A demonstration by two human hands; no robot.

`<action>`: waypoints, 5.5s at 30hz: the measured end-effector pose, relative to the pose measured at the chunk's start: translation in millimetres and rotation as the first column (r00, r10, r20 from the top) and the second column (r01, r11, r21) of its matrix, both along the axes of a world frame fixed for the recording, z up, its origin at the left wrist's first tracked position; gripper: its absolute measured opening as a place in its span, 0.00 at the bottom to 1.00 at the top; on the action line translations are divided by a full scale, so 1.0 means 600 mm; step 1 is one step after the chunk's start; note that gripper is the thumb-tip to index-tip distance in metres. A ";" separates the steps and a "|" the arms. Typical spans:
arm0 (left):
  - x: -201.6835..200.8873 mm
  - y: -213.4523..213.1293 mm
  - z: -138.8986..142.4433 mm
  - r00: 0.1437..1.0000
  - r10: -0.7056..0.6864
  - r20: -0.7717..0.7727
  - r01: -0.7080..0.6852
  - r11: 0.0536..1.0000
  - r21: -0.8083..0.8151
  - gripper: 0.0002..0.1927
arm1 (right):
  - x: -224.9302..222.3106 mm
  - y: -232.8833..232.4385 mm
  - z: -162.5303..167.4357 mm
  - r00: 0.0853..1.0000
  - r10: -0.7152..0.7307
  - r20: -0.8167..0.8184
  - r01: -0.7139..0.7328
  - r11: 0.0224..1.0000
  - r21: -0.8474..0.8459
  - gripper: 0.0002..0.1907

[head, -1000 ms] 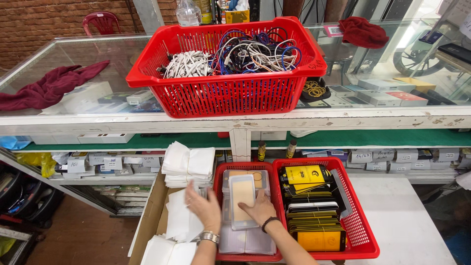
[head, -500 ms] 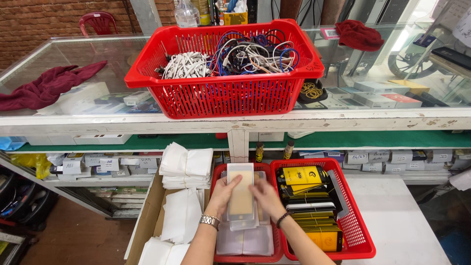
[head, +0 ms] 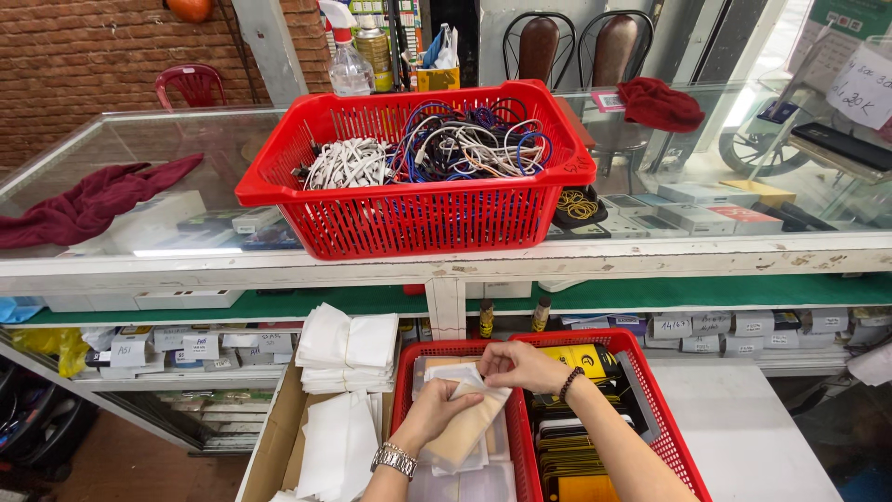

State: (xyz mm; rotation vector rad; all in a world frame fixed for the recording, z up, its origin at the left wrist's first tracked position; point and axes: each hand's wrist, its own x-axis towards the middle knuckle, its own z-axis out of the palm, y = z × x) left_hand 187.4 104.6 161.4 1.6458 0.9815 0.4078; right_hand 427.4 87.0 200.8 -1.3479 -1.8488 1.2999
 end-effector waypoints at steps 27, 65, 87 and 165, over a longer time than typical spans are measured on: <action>-0.236 -0.006 -0.134 0.232 0.957 -0.172 -0.628 0.282 0.725 0.32 | 0.067 -0.051 -0.161 0.491 -0.869 -0.054 0.755 0.394 0.525 0.10; -0.005 -0.013 -0.019 0.992 0.018 0.121 -0.006 0.995 -0.100 0.14 | -0.023 0.019 -0.005 0.981 -0.027 0.192 0.006 0.994 0.106 0.12; -0.268 0.013 -0.123 0.481 0.863 -0.157 -0.667 0.476 0.574 0.42 | 0.175 -0.075 -0.162 -0.099 -0.981 0.167 0.326 0.127 0.937 0.27; -0.031 -0.037 -0.130 0.828 0.559 -0.038 -0.534 0.808 0.250 0.26 | -0.169 -0.070 -0.233 0.756 -0.604 0.252 0.630 0.776 -0.031 0.33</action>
